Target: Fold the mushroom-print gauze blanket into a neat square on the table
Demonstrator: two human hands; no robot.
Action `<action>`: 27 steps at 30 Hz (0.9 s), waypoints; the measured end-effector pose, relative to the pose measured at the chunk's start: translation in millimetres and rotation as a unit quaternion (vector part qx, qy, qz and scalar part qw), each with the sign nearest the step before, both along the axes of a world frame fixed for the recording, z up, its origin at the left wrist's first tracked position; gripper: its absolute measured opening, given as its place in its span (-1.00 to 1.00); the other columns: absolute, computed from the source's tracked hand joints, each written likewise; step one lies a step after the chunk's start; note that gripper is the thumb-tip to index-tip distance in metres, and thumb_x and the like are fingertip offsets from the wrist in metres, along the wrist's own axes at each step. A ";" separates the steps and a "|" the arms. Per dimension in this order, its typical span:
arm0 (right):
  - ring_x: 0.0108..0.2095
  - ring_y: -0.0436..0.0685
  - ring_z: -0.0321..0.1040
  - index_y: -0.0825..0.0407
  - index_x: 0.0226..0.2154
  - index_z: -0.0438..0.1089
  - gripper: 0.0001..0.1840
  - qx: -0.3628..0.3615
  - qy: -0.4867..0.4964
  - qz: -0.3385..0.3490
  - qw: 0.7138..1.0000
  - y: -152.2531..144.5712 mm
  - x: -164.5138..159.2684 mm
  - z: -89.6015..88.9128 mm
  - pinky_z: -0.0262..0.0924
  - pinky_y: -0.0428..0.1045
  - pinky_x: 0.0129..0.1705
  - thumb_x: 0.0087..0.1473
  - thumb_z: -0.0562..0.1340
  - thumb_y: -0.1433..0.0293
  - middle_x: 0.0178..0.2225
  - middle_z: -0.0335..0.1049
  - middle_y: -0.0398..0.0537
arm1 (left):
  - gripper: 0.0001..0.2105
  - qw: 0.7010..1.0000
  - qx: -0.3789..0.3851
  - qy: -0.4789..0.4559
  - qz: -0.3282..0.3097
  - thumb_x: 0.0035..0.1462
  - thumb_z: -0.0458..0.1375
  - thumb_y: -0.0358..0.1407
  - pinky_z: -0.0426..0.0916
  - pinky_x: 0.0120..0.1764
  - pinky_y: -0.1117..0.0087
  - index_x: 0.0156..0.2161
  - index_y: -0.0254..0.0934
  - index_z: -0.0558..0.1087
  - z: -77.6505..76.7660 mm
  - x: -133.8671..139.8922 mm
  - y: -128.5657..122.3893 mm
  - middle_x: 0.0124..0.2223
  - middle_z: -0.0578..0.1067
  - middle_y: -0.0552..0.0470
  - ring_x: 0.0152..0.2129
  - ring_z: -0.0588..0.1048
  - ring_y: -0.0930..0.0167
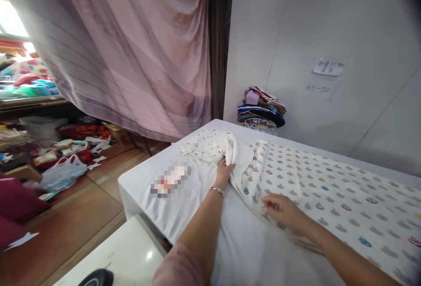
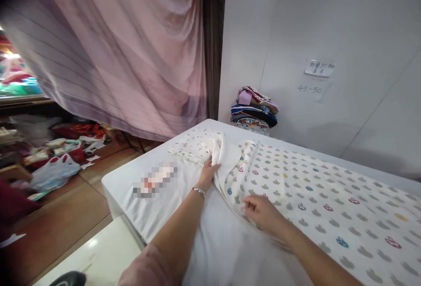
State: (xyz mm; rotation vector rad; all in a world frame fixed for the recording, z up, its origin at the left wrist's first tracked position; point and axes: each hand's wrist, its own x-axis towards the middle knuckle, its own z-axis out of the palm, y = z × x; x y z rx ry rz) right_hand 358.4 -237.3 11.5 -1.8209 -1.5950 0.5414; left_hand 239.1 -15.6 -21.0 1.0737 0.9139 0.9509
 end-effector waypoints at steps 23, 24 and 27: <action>-0.53 0.03 0.36 0.03 -0.31 0.38 -0.73 0.101 0.421 -0.262 0.862 196.5 25.1 7.8 0.24 -0.13 -0.52 -0.20 0.28 0.42 -0.52 0.44 -0.18 | -0.60 0.890 -0.278 -0.352 -0.082 -0.09 0.21 -0.09 0.31 0.01 0.12 -0.18 -0.34 0.47 12.8 -19.4 24.7 -0.19 0.55 -0.15 -0.10 0.46 0.14; -0.49 0.05 0.38 0.04 -0.27 0.39 -0.67 0.130 0.402 -0.225 0.878 200.1 21.1 15.4 0.26 -0.11 -0.47 -0.21 0.27 0.39 -0.48 0.46 -0.16 | -0.63 0.896 -0.259 -0.358 -0.050 -0.09 0.21 -0.11 0.32 -0.01 0.15 -0.21 -0.33 0.47 13.4 -21.7 28.1 -0.21 0.55 -0.14 -0.11 0.47 0.15; -0.45 0.09 0.37 0.06 -0.16 0.37 -0.56 0.163 0.336 -0.101 0.922 211.1 1.6 38.3 0.26 -0.07 -0.41 -0.19 0.25 0.31 -0.43 0.47 -0.12 | -0.74 0.897 -0.195 -0.396 0.036 -0.08 0.21 -0.18 0.35 -0.04 0.24 -0.28 -0.29 0.47 17.4 -32.4 39.1 -0.25 0.56 -0.06 -0.15 0.49 0.24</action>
